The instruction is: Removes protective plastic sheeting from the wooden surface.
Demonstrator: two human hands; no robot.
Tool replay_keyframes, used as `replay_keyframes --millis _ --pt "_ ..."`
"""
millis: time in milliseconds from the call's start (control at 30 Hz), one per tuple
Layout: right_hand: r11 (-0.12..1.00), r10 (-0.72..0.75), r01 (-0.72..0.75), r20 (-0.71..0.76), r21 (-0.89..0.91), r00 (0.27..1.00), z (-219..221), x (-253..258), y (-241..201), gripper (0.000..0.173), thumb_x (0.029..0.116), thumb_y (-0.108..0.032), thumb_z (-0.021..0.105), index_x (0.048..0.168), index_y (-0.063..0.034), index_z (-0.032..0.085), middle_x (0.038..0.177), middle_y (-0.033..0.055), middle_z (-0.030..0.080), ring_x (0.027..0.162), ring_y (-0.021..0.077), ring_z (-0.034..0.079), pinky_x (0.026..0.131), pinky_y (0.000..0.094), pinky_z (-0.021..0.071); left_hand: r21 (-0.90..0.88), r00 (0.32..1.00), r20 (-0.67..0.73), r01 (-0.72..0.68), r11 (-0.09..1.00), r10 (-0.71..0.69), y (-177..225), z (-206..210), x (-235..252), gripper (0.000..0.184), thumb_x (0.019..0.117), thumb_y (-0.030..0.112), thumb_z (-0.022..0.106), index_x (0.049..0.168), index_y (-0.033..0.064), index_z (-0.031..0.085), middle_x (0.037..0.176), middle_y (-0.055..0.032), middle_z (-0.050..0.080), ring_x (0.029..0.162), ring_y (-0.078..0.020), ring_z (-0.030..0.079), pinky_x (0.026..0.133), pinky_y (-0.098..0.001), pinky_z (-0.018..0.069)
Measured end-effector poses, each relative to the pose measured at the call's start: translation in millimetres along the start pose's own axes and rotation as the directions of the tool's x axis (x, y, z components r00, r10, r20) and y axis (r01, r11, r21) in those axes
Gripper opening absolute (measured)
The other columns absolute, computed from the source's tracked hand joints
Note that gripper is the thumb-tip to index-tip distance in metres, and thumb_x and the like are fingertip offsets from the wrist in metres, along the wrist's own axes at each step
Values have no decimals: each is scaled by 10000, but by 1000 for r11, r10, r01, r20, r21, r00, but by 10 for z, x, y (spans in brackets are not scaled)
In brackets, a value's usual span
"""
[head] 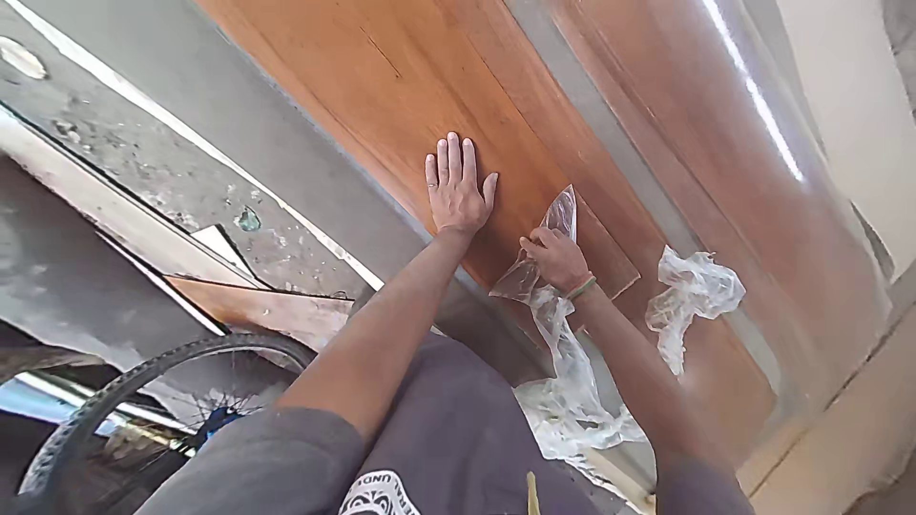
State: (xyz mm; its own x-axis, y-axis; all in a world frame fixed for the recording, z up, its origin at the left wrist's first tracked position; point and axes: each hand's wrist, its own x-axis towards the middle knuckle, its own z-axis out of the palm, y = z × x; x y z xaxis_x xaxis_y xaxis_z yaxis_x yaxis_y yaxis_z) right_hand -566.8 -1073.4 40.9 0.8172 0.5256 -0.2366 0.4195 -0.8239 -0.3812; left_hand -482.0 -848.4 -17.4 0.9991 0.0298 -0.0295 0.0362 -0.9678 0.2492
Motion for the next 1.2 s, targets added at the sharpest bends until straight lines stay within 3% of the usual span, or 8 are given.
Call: replay_keyframes --millis 133,433,600,767,867,933,1100,1200 --pt "997 -67 72 -153 28 986 87 21 45 159 951 -63 622 944 -83 780 1026 120 740 957 312 722 798 444 622 1 1000 -6 3 1000 -3 1 13 -11 813 1018 675 242 1635 148 287 1707 -98 231 1582 -283 187 1276 -547 94" --pt "986 -160 123 440 112 884 -556 219 100 171 971 -91 596 1051 -13 725 1117 164 688 1060 330 682 902 490 570 -9 999 -35 6 1000 -6 -9 54 -2 798 1015 678 250 1630 173 305 1709 -77 232 1582 -263 193 1279 -538 91" --pt "974 -165 112 283 197 945 -531 17 161 214 989 -101 558 1073 -36 744 1146 166 698 1117 352 664 938 497 565 2 1000 -14 14 1000 -14 -12 31 -8 804 1011 686 246 1635 181 290 1713 -69 222 1583 -256 190 1277 -537 91" --pt "1000 5 4 -307 30 952 -250 -444 -445 215 1003 -171 562 1032 -120 769 1056 110 750 1035 286 713 891 447 597 -7 1000 -16 8 1000 -8 5 2 -5 803 1020 679 240 1634 163 290 1708 -91 232 1576 -282 212 1276 -547 101" --pt "991 -129 120 -197 -57 972 -45 -436 -720 344 1057 -285 528 1366 -202 656 1405 105 646 1341 318 579 1113 509 479 -3 999 -32 4 1000 -4 -8 1 -20 803 1019 677 246 1623 153 315 1696 -106 262 1568 -293 235 1274 -545 110" --pt "977 -194 186 -69 -105 979 135 -315 -622 381 1061 -277 517 1421 -194 614 1501 109 572 1427 334 498 1169 543 416 8 1000 -22 0 1000 0 -2 8 -7 812 1017 680 235 1628 149 302 1702 -104 246 1573 -286 220 1276 -550 99" --pt "932 -362 349 -219 -98 906 357 -105 -401 193 985 -21 549 977 -55 738 1094 130 748 1144 317 698 983 470 579 7 1000 -28 2 1000 -2 -5 17 2 806 1021 675 239 1630 150 297 1706 -95 234 1579 -280 203 1281 -534 93" --pt "931 -365 346 -246 -120 898 359 -154 -443 181 993 -57 559 889 -53 706 925 118 720 963 296 722 849 439 610 3 1000 -28 1 1000 -1 -21 17 -29 809 1015 682 248 1626 154 306 1706 -90 238 1578 -275 204 1281 -528 98"
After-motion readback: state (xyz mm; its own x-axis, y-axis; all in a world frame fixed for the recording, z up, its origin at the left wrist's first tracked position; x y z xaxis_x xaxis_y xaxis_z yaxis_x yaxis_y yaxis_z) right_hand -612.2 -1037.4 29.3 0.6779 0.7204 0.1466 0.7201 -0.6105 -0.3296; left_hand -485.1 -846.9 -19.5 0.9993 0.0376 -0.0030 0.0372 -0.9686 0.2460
